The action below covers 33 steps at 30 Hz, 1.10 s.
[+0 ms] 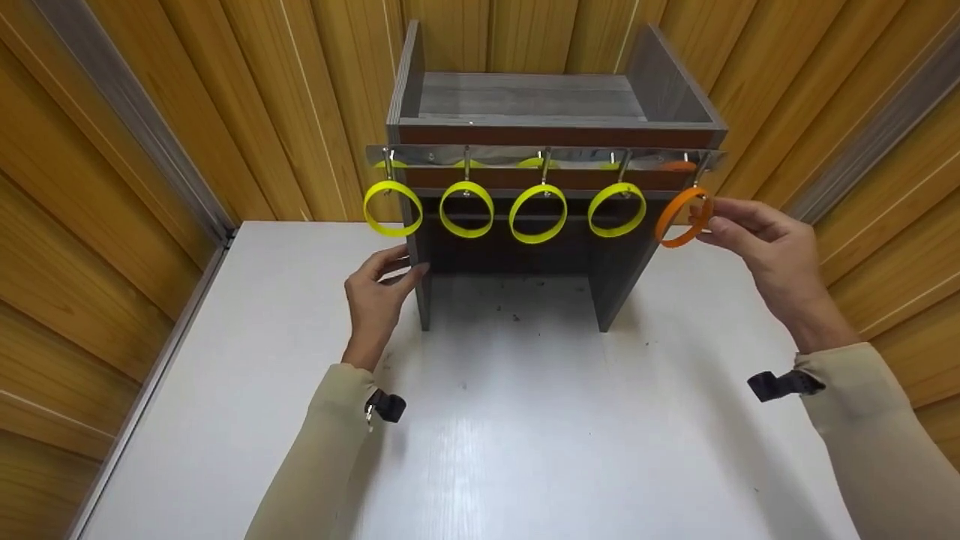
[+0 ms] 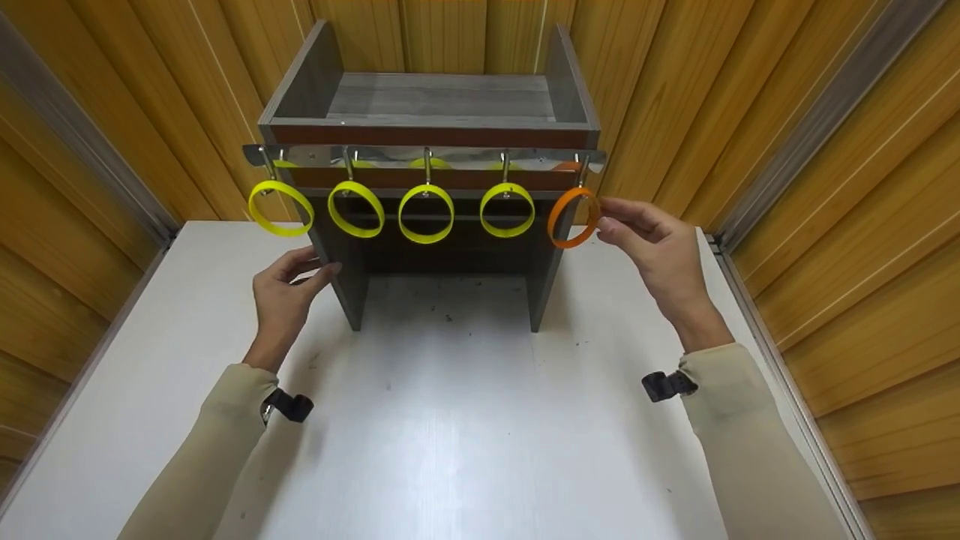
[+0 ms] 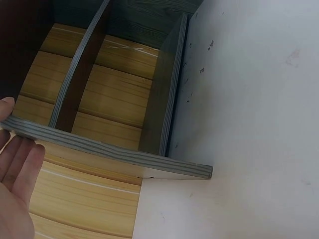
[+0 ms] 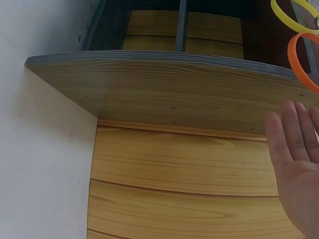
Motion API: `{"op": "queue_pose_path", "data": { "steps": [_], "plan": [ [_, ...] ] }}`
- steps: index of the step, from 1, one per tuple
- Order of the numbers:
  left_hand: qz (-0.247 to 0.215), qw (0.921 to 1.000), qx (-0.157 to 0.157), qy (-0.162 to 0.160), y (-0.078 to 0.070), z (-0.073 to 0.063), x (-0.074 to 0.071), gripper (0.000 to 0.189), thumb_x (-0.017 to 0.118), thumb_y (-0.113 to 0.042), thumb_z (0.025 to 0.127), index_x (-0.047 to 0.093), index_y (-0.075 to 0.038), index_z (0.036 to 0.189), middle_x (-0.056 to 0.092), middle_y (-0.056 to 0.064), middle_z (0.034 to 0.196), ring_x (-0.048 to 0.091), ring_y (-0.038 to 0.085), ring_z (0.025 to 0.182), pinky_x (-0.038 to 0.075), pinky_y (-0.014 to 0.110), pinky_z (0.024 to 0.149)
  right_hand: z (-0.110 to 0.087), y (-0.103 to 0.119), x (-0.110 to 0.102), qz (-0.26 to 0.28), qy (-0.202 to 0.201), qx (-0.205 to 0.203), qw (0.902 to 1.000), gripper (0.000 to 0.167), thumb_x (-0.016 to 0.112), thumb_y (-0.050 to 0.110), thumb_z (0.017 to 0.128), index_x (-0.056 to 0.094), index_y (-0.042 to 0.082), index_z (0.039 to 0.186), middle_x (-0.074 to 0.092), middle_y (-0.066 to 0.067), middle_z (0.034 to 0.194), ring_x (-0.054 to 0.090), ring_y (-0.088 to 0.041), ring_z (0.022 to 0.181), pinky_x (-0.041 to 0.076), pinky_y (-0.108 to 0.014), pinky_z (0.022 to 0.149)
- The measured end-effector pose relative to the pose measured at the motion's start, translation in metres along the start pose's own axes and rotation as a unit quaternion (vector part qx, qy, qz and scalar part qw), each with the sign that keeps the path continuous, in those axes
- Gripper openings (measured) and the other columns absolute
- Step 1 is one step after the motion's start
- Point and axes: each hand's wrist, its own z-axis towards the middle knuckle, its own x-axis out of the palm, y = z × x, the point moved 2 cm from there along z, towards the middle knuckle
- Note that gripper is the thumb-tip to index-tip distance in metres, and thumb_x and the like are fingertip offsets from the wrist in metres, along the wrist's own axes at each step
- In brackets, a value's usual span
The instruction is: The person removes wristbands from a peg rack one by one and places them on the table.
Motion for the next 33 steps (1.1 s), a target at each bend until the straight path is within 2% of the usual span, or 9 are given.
{"op": "queue_pose_path", "data": {
  "steps": [3, 12, 19, 25, 33],
  "plan": [
    [0.011, 0.9999, 0.001, -0.004, 0.0, 0.0, 0.001, 0.036, 0.088, -0.006, 0.088, 0.077, -0.006, 0.123, 0.077, 0.004, 0.116, 0.073, 0.019, 0.105, 0.063, 0.028, 0.086, 0.001, -0.001, 0.003, 0.001, 0.005, 0.009, 1.0, 0.033, 0.063, -0.01, 0.102, 0.062, -0.016, 0.134, 0.073, -0.019, 0.125, 0.074, -0.025, 0.111, 0.058, -0.033, 0.098],
    [0.04, 0.999, 0.005, -0.017, -0.002, 0.0, -0.001, 0.028, 0.088, -0.006, 0.088, 0.079, -0.004, 0.115, 0.078, 0.004, 0.108, 0.074, 0.019, 0.101, 0.063, 0.025, 0.081, 0.005, 0.0, 0.007, 0.066, 0.026, 0.017, 0.9973, 0.031, 0.059, -0.016, 0.101, 0.059, -0.022, 0.131, 0.075, -0.021, 0.122, 0.075, -0.028, 0.109, 0.058, -0.037, 0.098],
    [0.058, 0.9977, 0.015, -0.033, -0.001, 0.0, 0.001, 0.023, 0.088, -0.006, 0.088, 0.081, -0.004, 0.109, 0.079, 0.004, 0.104, 0.076, 0.02, 0.098, 0.062, 0.022, 0.077, 0.005, 0.003, 0.006, 0.063, 0.024, 0.027, 0.9974, 0.029, 0.06, -0.015, 0.101, 0.061, -0.02, 0.13, 0.076, -0.019, 0.119, 0.075, -0.027, 0.108, 0.058, -0.036, 0.098],
    [0.065, 0.9969, 0.022, -0.037, 0.0, -0.001, 0.005, 0.021, 0.088, -0.004, 0.087, 0.082, -0.004, 0.107, 0.08, 0.003, 0.102, 0.076, 0.021, 0.098, 0.061, 0.021, 0.078, 0.003, 0.006, 0.005, 0.088, -0.001, 0.008, 0.9961, 0.028, 0.058, -0.019, 0.1, 0.059, -0.025, 0.127, 0.075, -0.024, 0.116, 0.076, -0.031, 0.104, 0.06, -0.039, 0.095],
    [0.068, 0.9964, 0.02, -0.047, 0.002, -0.001, 0.007, 0.02, 0.088, -0.003, 0.086, 0.083, -0.004, 0.105, 0.08, 0.002, 0.1, 0.076, 0.019, 0.096, 0.062, 0.022, 0.078, 0.007, 0.015, 0.012, 0.172, 0.028, -0.045, 0.9836, 0.028, 0.049, -0.026, 0.099, 0.054, -0.03, 0.126, 0.073, -0.031, 0.115, 0.075, -0.037, 0.104, 0.059, -0.046, 0.098]
  ]
}}
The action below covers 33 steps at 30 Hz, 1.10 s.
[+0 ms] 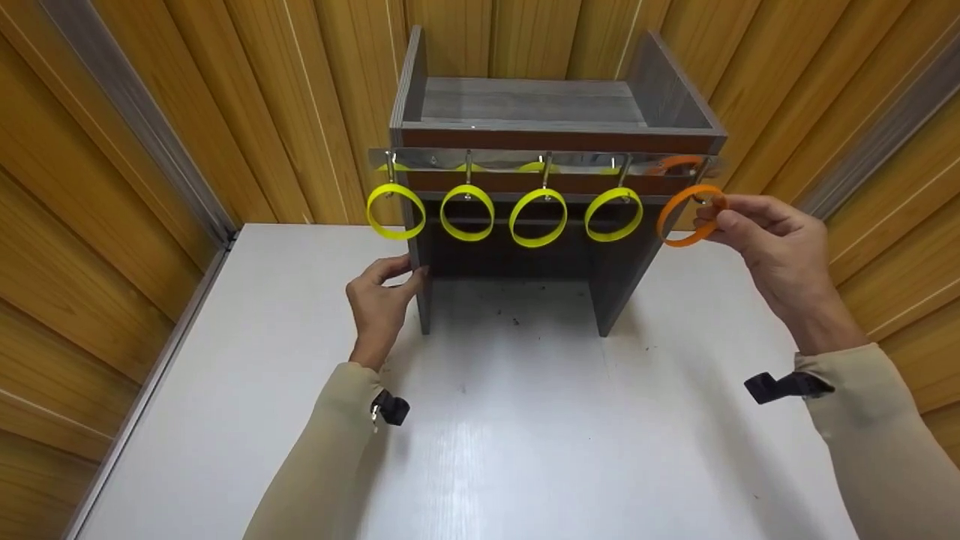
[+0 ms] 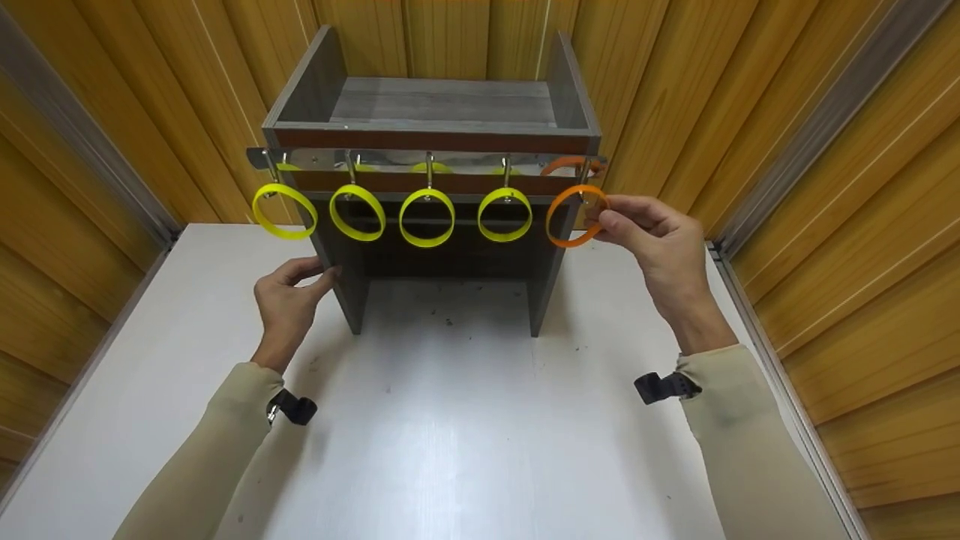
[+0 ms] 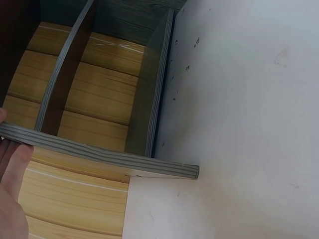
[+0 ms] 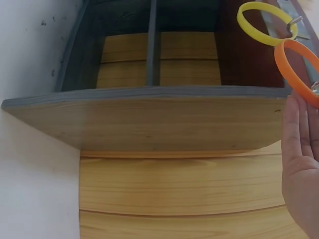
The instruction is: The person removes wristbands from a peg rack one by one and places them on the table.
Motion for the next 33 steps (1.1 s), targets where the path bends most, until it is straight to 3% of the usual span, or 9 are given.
{"op": "queue_pose_path", "data": {
  "steps": [9, 16, 23, 33],
  "plan": [
    [0.005, 1.0, -0.001, 0.001, 0.002, -0.002, -0.001, 0.019, 0.086, -0.002, 0.087, 0.083, -0.004, 0.106, 0.08, 0.001, 0.1, 0.075, 0.017, 0.098, 0.065, 0.037, 0.083, -0.003, 0.011, 0.008, 0.023, -0.005, -0.022, 0.9995, 0.026, 0.049, -0.025, 0.1, 0.054, -0.03, 0.125, 0.072, -0.033, 0.115, 0.073, -0.038, 0.106, 0.058, -0.048, 0.098],
    [0.009, 0.9999, -0.006, -0.012, 0.002, -0.005, -0.005, 0.019, 0.086, -0.001, 0.087, 0.083, -0.005, 0.105, 0.08, 0.001, 0.1, 0.075, 0.017, 0.097, 0.064, 0.034, 0.083, -0.013, 0.017, 0.006, 0.032, -0.005, -0.034, 0.9989, 0.027, 0.05, -0.025, 0.1, 0.052, -0.031, 0.126, 0.071, -0.035, 0.116, 0.073, -0.04, 0.107, 0.057, -0.048, 0.099],
    [-0.004, 1.0, 0.0, -0.008, -0.002, -0.005, 0.0, 0.02, 0.086, 0.0, 0.086, 0.083, -0.004, 0.106, 0.08, 0.003, 0.101, 0.076, 0.019, 0.097, 0.065, 0.038, 0.084, -0.034, 0.019, -0.012, 0.027, -0.003, -0.035, 0.999, 0.028, 0.047, -0.026, 0.1, 0.051, -0.031, 0.127, 0.07, -0.036, 0.118, 0.072, -0.041, 0.109, 0.057, -0.047, 0.1],
    [-0.006, 0.9997, -0.003, -0.025, 0.001, -0.003, -0.003, 0.02, 0.086, -0.001, 0.086, 0.083, -0.003, 0.105, 0.081, 0.004, 0.1, 0.076, 0.019, 0.096, 0.063, 0.026, 0.08, -0.05, -0.012, -0.034, -0.03, -0.04, 0.008, 0.9987, 0.028, 0.047, -0.029, 0.098, 0.052, -0.031, 0.125, 0.073, -0.031, 0.112, 0.075, -0.036, 0.104, 0.06, -0.044, 0.094]
  ]
}}
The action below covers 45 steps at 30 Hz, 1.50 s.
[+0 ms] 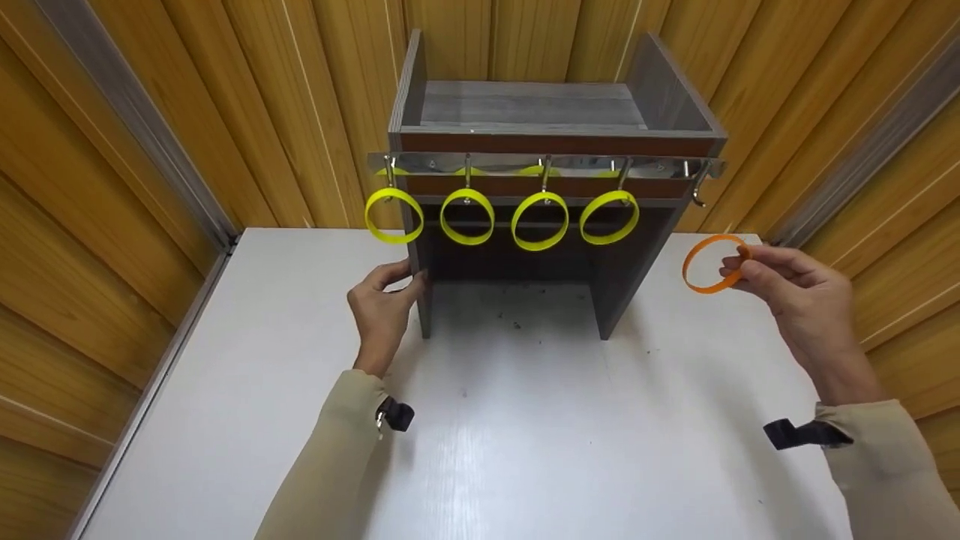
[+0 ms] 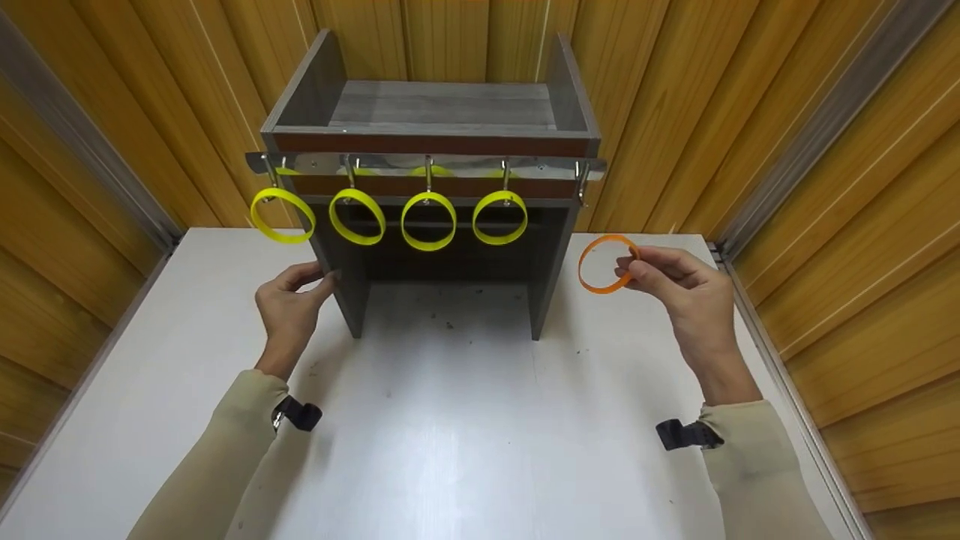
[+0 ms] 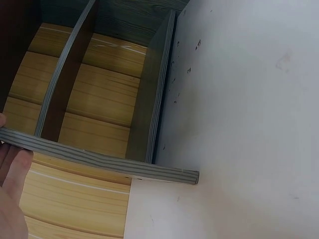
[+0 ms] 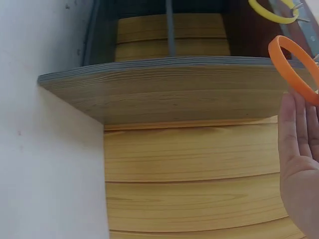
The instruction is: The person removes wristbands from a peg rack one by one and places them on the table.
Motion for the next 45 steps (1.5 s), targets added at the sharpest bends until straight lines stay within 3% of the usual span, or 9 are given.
{"op": "queue_pose_path", "data": {
  "steps": [7, 13, 20, 32, 45],
  "plan": [
    [-0.001, 0.9999, -0.014, 0.002, 0.004, -0.005, -0.002, 0.019, 0.085, -0.001, 0.086, 0.083, -0.002, 0.106, 0.08, 0.005, 0.101, 0.076, 0.02, 0.096, 0.063, 0.023, 0.078, -0.013, -0.025, -0.008, -0.084, -0.061, 0.053, 0.9932, 0.027, 0.06, -0.02, 0.098, 0.058, -0.026, 0.124, 0.077, -0.024, 0.109, 0.078, -0.029, 0.099, 0.062, -0.039, 0.09],
    [-0.007, 1.0, -0.001, 0.002, 0.003, -0.003, 0.003, 0.017, 0.087, -0.002, 0.086, 0.083, -0.004, 0.103, 0.08, 0.002, 0.099, 0.076, 0.017, 0.095, 0.063, 0.024, 0.078, -0.023, -0.039, -0.02, -0.102, -0.065, 0.09, 0.9886, 0.026, 0.066, -0.012, 0.099, 0.062, -0.02, 0.124, 0.078, -0.019, 0.11, 0.078, -0.026, 0.1, 0.059, -0.039, 0.09],
    [-0.004, 1.0, 0.006, 0.002, 0.002, -0.001, 0.007, 0.017, 0.086, -0.002, 0.086, 0.083, -0.004, 0.103, 0.08, 0.002, 0.1, 0.076, 0.018, 0.095, 0.065, 0.036, 0.079, -0.035, -0.054, -0.034, -0.129, -0.092, 0.153, 0.9756, 0.027, 0.072, -0.001, 0.099, 0.068, -0.01, 0.125, 0.079, -0.015, 0.112, 0.078, -0.022, 0.101, 0.06, -0.034, 0.09],
    [-0.01, 0.9999, 0.01, -0.003, 0.002, -0.002, 0.011, 0.018, 0.085, 0.0, 0.086, 0.083, -0.002, 0.104, 0.08, 0.004, 0.1, 0.077, 0.02, 0.095, 0.063, 0.023, 0.075, -0.046, -0.084, -0.042, -0.147, -0.107, 0.184, 0.966, 0.035, 0.074, 0.002, 0.099, 0.064, -0.018, 0.125, 0.079, -0.011, 0.108, 0.077, -0.019, 0.1, 0.061, -0.033, 0.091],
    [-0.013, 0.9998, 0.013, -0.005, 0.0, -0.002, 0.013, 0.019, 0.085, 0.001, 0.086, 0.083, -0.002, 0.104, 0.08, 0.005, 0.1, 0.077, 0.021, 0.094, 0.064, 0.024, 0.075, -0.054, -0.116, -0.049, -0.193, -0.116, 0.25, 0.9417, 0.038, 0.078, 0.011, 0.098, 0.068, -0.014, 0.125, 0.079, -0.006, 0.103, 0.077, -0.014, 0.093, 0.063, -0.029, 0.087]
  ]
}}
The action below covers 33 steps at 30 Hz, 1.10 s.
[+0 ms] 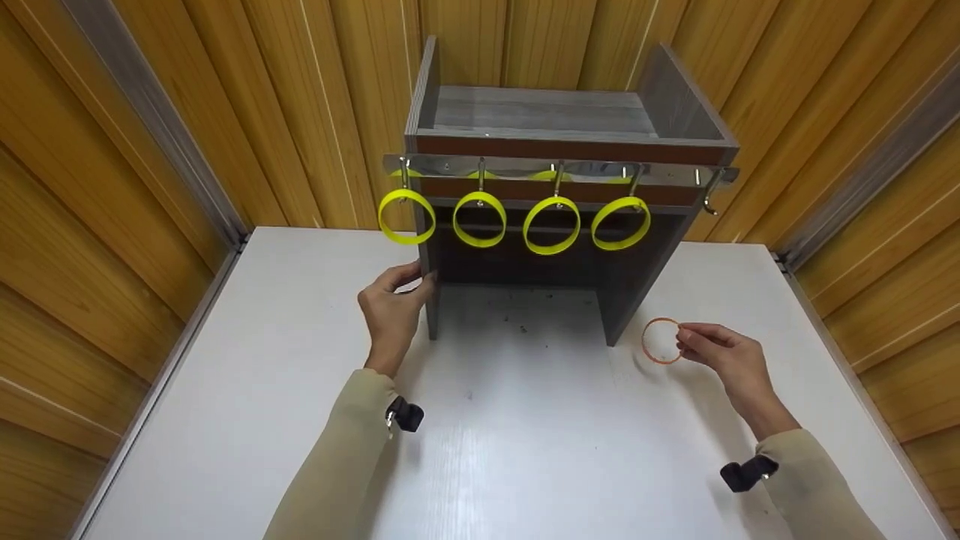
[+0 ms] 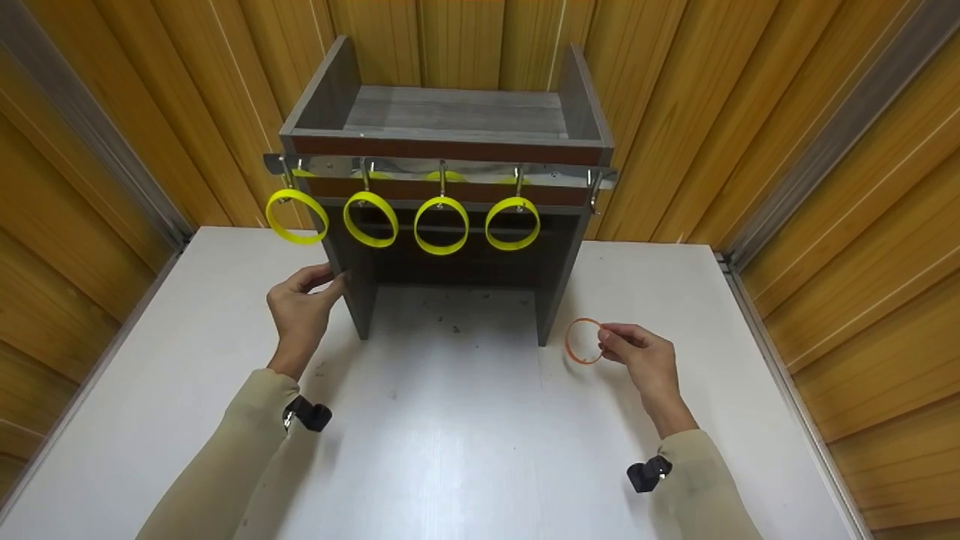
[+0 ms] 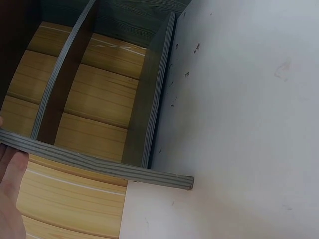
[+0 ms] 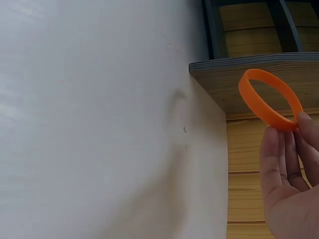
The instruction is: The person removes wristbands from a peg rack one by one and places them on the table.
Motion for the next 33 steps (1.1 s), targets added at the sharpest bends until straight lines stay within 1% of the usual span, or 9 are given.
{"op": "queue_pose_path", "data": {
  "steps": [4, 9, 14, 17, 23, 27, 33],
  "plan": [
    [-0.001, 1.0, 0.002, 0.0, 0.001, 0.0, 0.0, 0.019, 0.086, 0.001, 0.086, 0.083, -0.002, 0.105, 0.08, 0.005, 0.1, 0.077, 0.021, 0.095, 0.064, 0.024, 0.076, 0.002, -0.012, 0.003, -0.007, 0.004, 0.019, 0.9998, 0.038, 0.078, 0.01, 0.098, 0.067, -0.016, 0.124, 0.079, -0.005, 0.102, 0.077, -0.013, 0.092, 0.063, -0.029, 0.086],
    [-0.002, 1.0, -0.001, -0.003, 0.001, 0.0, 0.0, 0.019, 0.086, 0.001, 0.085, 0.083, -0.002, 0.104, 0.081, 0.005, 0.1, 0.077, 0.02, 0.095, 0.063, 0.023, 0.074, 0.004, -0.026, 0.005, -0.013, 0.005, 0.044, 0.9989, 0.038, 0.077, 0.007, 0.099, 0.065, -0.017, 0.126, 0.079, -0.004, 0.1, 0.077, -0.014, 0.09, 0.064, -0.029, 0.085],
    [0.001, 1.0, -0.005, -0.002, 0.001, 0.0, 0.001, 0.018, 0.086, -0.001, 0.086, 0.083, -0.003, 0.104, 0.081, 0.003, 0.1, 0.077, 0.019, 0.095, 0.063, 0.023, 0.075, 0.009, -0.038, 0.005, -0.024, 0.008, 0.065, 0.9976, 0.037, 0.077, 0.008, 0.099, 0.065, -0.016, 0.126, 0.079, -0.009, 0.1, 0.078, -0.018, 0.09, 0.064, -0.031, 0.084],
    [0.0, 1.0, -0.008, 0.002, 0.001, 0.0, 0.0, 0.019, 0.086, -0.002, 0.086, 0.083, -0.004, 0.105, 0.081, 0.003, 0.101, 0.077, 0.018, 0.097, 0.064, 0.024, 0.077, 0.011, -0.043, 0.006, -0.036, 0.009, 0.074, 0.9966, 0.037, 0.075, 0.009, 0.1, 0.065, -0.015, 0.127, 0.079, -0.011, 0.103, 0.078, -0.017, 0.091, 0.064, -0.031, 0.085],
    [-0.012, 0.9999, -0.012, 0.001, 0.0, -0.001, 0.0, 0.02, 0.086, -0.001, 0.086, 0.083, -0.004, 0.106, 0.08, 0.003, 0.101, 0.076, 0.018, 0.097, 0.064, 0.027, 0.078, 0.012, -0.045, 0.009, -0.065, 0.011, 0.074, 0.9951, 0.041, 0.075, 0.012, 0.101, 0.063, -0.015, 0.129, 0.079, -0.012, 0.106, 0.077, -0.015, 0.094, 0.063, -0.028, 0.087],
    [-0.02, 0.9998, -0.006, -0.001, 0.001, -0.001, 0.001, 0.02, 0.085, 0.001, 0.086, 0.083, -0.002, 0.105, 0.08, 0.004, 0.1, 0.076, 0.018, 0.097, 0.065, 0.03, 0.08, 0.011, -0.046, 0.011, -0.095, 0.006, 0.072, 0.9928, 0.042, 0.077, 0.016, 0.1, 0.065, -0.014, 0.127, 0.079, -0.011, 0.105, 0.077, -0.013, 0.093, 0.063, -0.027, 0.085],
    [-0.021, 0.9998, 0.0, -0.005, 0.002, -0.002, 0.001, 0.019, 0.085, 0.001, 0.086, 0.083, -0.003, 0.105, 0.08, 0.005, 0.1, 0.077, 0.019, 0.097, 0.065, 0.029, 0.08, 0.012, -0.046, 0.011, -0.133, -0.003, 0.065, 0.989, 0.04, 0.077, 0.016, 0.101, 0.067, -0.013, 0.127, 0.078, -0.012, 0.108, 0.076, -0.011, 0.092, 0.063, -0.025, 0.083]
  ]
}}
